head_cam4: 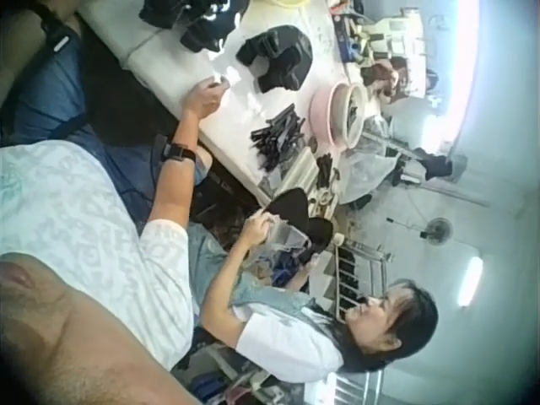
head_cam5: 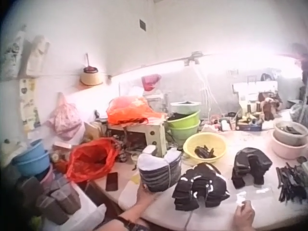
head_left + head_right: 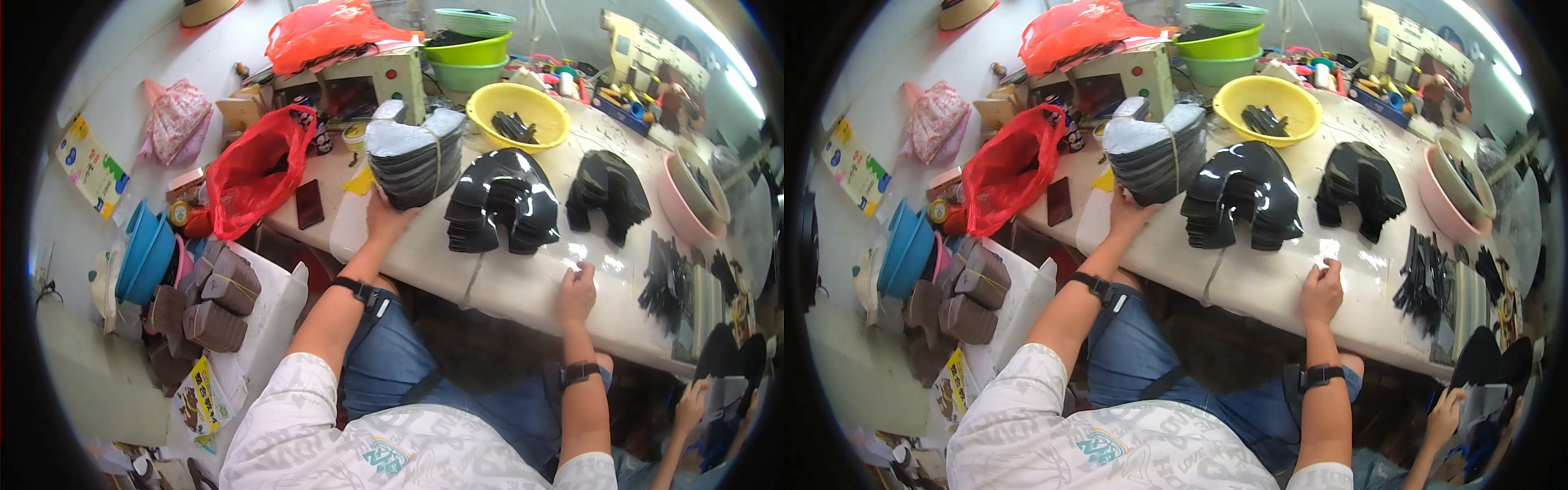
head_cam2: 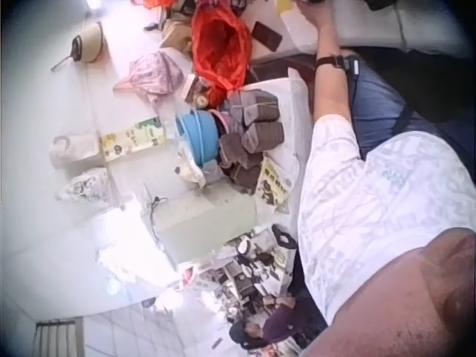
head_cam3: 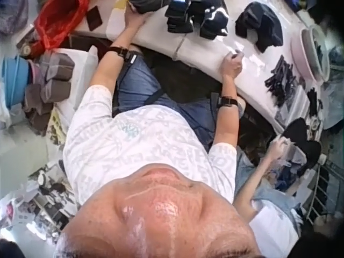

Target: The recorder is sorting and counting stacks of black shoe heel or upper components at a manufacturing workbench.

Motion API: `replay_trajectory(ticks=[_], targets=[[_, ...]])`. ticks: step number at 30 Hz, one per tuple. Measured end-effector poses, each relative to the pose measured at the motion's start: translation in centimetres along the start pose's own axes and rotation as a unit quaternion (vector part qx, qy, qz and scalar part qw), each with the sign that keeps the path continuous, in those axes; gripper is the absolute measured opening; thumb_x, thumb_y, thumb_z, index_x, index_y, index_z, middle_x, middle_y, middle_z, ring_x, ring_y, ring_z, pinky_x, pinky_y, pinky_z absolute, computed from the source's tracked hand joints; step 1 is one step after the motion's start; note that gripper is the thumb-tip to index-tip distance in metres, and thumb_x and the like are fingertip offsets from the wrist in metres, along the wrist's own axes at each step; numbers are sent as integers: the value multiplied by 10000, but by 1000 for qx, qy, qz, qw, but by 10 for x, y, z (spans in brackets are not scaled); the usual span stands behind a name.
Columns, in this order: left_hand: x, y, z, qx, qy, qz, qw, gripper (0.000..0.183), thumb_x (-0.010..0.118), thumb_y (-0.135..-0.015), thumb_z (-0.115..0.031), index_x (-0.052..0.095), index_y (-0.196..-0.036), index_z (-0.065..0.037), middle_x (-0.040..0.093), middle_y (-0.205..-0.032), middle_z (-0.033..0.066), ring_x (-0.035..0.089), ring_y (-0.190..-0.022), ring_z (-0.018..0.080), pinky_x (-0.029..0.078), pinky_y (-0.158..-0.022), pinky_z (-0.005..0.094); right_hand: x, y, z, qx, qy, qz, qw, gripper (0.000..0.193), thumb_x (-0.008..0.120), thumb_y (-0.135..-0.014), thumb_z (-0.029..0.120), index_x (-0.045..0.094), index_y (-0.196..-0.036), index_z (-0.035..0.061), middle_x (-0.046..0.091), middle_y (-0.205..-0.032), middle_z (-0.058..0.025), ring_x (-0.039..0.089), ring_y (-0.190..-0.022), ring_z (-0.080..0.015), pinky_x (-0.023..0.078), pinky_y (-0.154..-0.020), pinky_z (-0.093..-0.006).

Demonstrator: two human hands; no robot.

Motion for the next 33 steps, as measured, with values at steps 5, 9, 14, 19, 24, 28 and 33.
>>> replay_trajectory(ticks=[5, 9, 14, 19, 24, 28, 33], targets=[[28, -12, -51, -133, -182, 88, 970, 1080, 931, -576, -461, 424, -1458, -96, 598, -1354, 139, 511, -1307, 364, 389, -1057, 556, -13, 5, -14, 24, -49, -12, 998, 231, 621, -928, 126, 580, -1133, 28, 618, -735, -109, 618, -668, -263, 496, -668, -403], [28, -40, -13, -141, -175, 67, 972, 940, 926, -564, -490, 567, -1329, -79, 639, -1305, 151, 566, -1253, 363, 402, -1049, 543, -7, 3, -10, -5, -66, -27, 997, 224, 633, -919, 105, 592, -1127, 31, 626, -743, -118, 624, -663, -270, 500, -652, -398], [31, -78, 15, -104, -221, 64, 968, 768, 888, -632, -476, 654, -1208, -26, 705, -1179, 201, 660, -1118, 368, 466, -978, 510, -3, 5, 0, -53, -42, -29, 997, 169, 645, -926, 116, 628, -1067, 26, 652, -767, -138, 631, -646, -296, 515, -648, -413], [28, -46, 36, -124, -55, 46, 990, 756, 832, -715, -507, 637, -1211, 30, 723, -1057, 165, 683, -993, 308, 465, -986, 443, 4, -1, 11, -46, -176, -42, 982, 192, 626, -978, 185, 648, -1000, -4, 676, -880, -139, 657, -787, -237, 515, -730, -384], [65, 7, -77, -362, 169, 320, 859, 876, 554, -876, -743, 580, -1319, 12, 671, -1077, 89, 605, -1030, 225, 435, -999, 479, 54, -86, 8, 262, -467, 202, 820, 549, 543, -975, 552, 655, -1209, 68, 685, -1081, -43, 597, -946, -148, 431, -774, -297], [78, 5, -123, -358, 212, 451, 790, 850, 435, -860, -844, 591, -1364, -178, 662, -1229, 59, 579, -1138, 229, 437, -967, 481, 56, -80, 65, 314, -431, 323, 782, 731, 488, -896, 754, 599, -1349, 191, 671, -1184, 38, 572, -931, -96, 357, -743, -269], [76, 6, -119, -402, 273, 502, 716, 733, 529, -890, -755, 608, -1354, -193, 669, -1281, 17, 588, -1203, 189, 444, -998, 412, 46, -66, 72, 319, -479, 360, 734, 712, 490, -886, 784, 643, -1291, 219, 681, -1193, 31, 614, -1019, -127, 446, -824, -316]])
Point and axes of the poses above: each hand's wrist, its own y-axis away from the middle knuckle, its own x-axis out of the palm, z = x × y, the point moved 3 cm from there along -y, towards the middle knuckle
